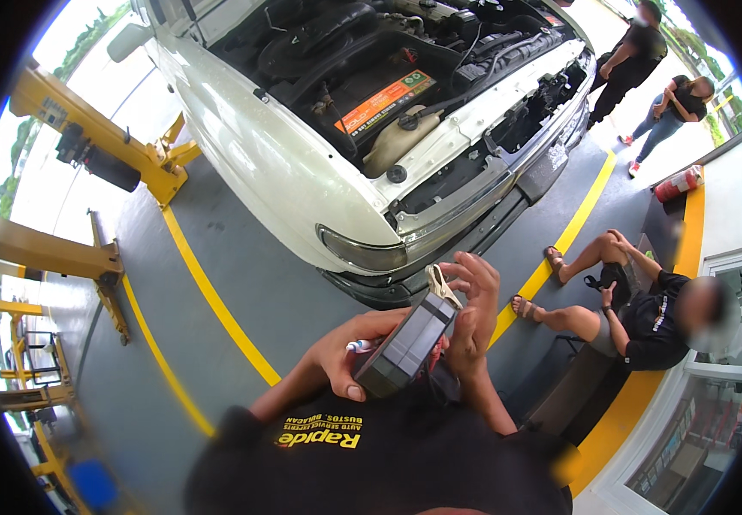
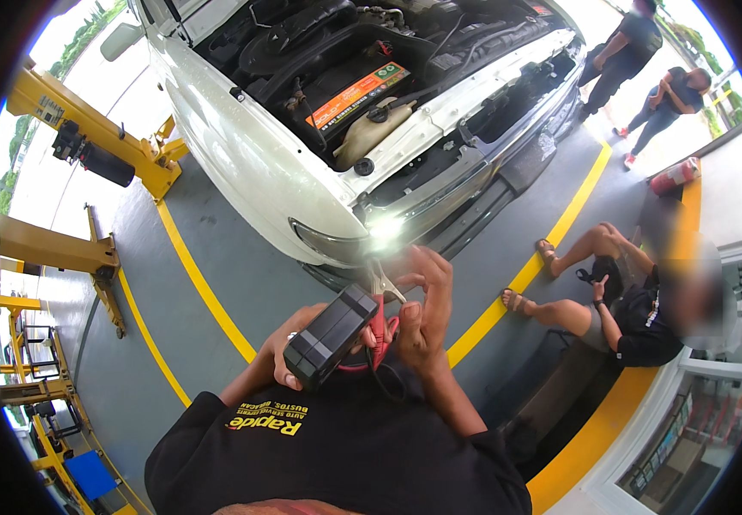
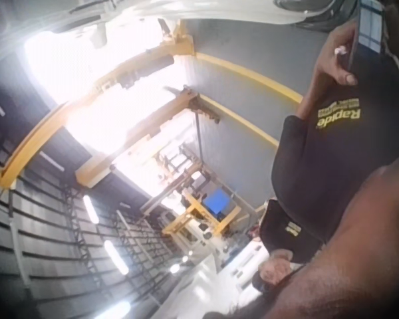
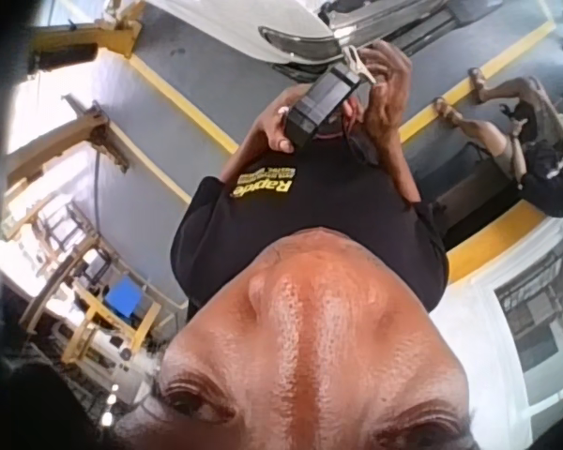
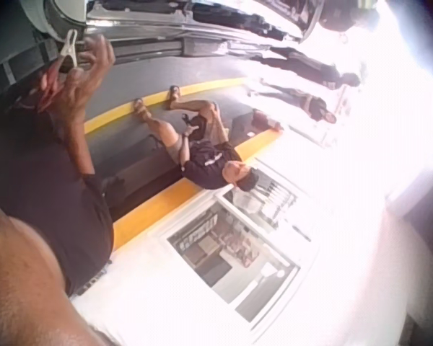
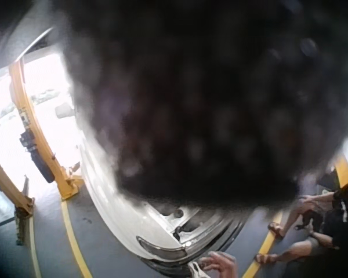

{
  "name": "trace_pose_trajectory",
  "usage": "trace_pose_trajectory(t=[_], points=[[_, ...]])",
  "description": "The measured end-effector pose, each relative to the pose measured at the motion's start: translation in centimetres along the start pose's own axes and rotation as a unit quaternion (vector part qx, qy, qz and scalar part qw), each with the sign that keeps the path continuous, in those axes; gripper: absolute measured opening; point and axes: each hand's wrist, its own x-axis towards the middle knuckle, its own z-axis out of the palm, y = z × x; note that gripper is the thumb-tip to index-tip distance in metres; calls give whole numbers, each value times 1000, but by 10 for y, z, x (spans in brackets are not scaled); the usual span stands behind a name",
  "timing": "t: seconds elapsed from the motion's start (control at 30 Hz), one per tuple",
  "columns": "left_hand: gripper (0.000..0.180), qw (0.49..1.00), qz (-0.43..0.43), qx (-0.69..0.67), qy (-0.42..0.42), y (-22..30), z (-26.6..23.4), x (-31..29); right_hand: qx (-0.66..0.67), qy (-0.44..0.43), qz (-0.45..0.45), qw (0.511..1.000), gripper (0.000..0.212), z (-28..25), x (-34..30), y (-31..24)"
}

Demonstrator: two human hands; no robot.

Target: The person writes on a clipboard inspection form, then uses a battery tester to check the car battery. They connect the tester clamps to the battery terminals and observe the readings on the device's display.

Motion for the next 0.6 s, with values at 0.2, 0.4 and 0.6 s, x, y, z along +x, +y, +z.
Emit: trace_pose_trajectory(t=[0.2, 0.4, 0.6], points=[[108, 998, 61, 28, -17, -12, -4, -3, 106, -87, 77, 988, 83, 1, 0, 16], [109, 999, 32, 10, -12, -8, 2, -5, 165, -113, 124, 972, 83, 5, -7, 13], [110, 999, 16, 3, -30, -6, 1, -9, 122, -85, 44, 988, 82, -4, -9, 10]])
